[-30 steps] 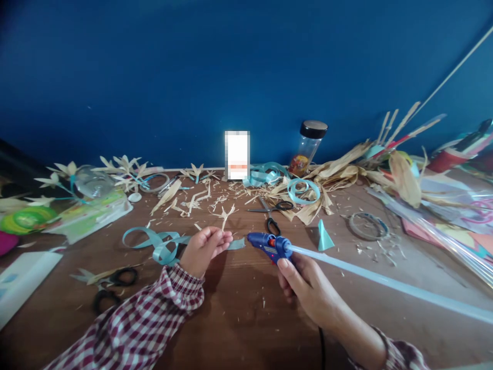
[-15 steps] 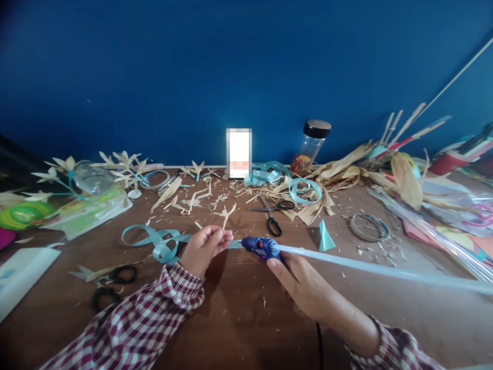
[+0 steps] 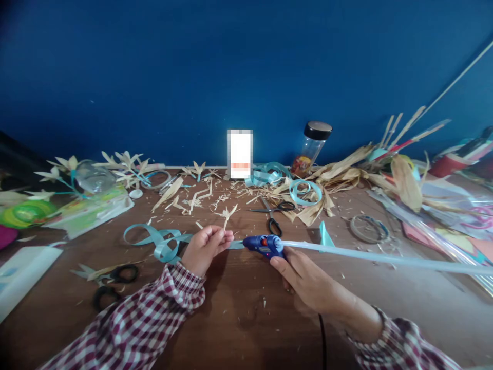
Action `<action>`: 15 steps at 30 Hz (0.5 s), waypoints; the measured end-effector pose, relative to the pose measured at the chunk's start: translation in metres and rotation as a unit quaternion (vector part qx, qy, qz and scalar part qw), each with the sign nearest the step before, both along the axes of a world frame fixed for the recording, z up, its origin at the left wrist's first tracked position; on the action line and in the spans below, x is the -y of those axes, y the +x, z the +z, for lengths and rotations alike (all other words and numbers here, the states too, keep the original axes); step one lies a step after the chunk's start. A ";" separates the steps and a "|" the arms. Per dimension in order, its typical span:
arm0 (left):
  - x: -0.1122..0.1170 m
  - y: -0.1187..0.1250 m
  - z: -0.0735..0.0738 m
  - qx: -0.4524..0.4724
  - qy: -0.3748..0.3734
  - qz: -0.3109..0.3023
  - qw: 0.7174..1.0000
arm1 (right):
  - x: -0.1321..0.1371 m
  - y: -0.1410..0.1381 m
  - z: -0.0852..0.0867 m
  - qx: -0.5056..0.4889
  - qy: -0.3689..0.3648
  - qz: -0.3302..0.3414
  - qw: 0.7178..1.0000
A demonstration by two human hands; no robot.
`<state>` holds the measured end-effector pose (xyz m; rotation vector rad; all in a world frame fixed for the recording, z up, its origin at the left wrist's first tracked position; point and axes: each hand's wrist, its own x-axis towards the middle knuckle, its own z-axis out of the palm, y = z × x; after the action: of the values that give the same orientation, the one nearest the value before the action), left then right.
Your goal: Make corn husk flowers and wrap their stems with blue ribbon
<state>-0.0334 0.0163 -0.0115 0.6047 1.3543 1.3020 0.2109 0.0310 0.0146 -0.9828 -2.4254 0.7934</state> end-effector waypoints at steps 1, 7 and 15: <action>0.000 0.000 0.000 0.000 0.000 -0.001 1.000 | -0.001 0.003 -0.002 0.013 0.027 0.015 0.999; 0.000 0.001 0.001 -0.001 -0.004 -0.003 1.000 | 0.000 0.006 -0.001 0.034 -0.080 -0.044 0.995; -0.002 0.001 -0.001 -0.017 -0.002 -0.009 1.000 | 0.007 0.002 0.010 0.000 -0.254 -0.149 0.956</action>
<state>-0.0326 0.0184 -0.0120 0.6368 1.3755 1.2797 0.2128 0.0242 0.0249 -1.4899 -2.0304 1.3302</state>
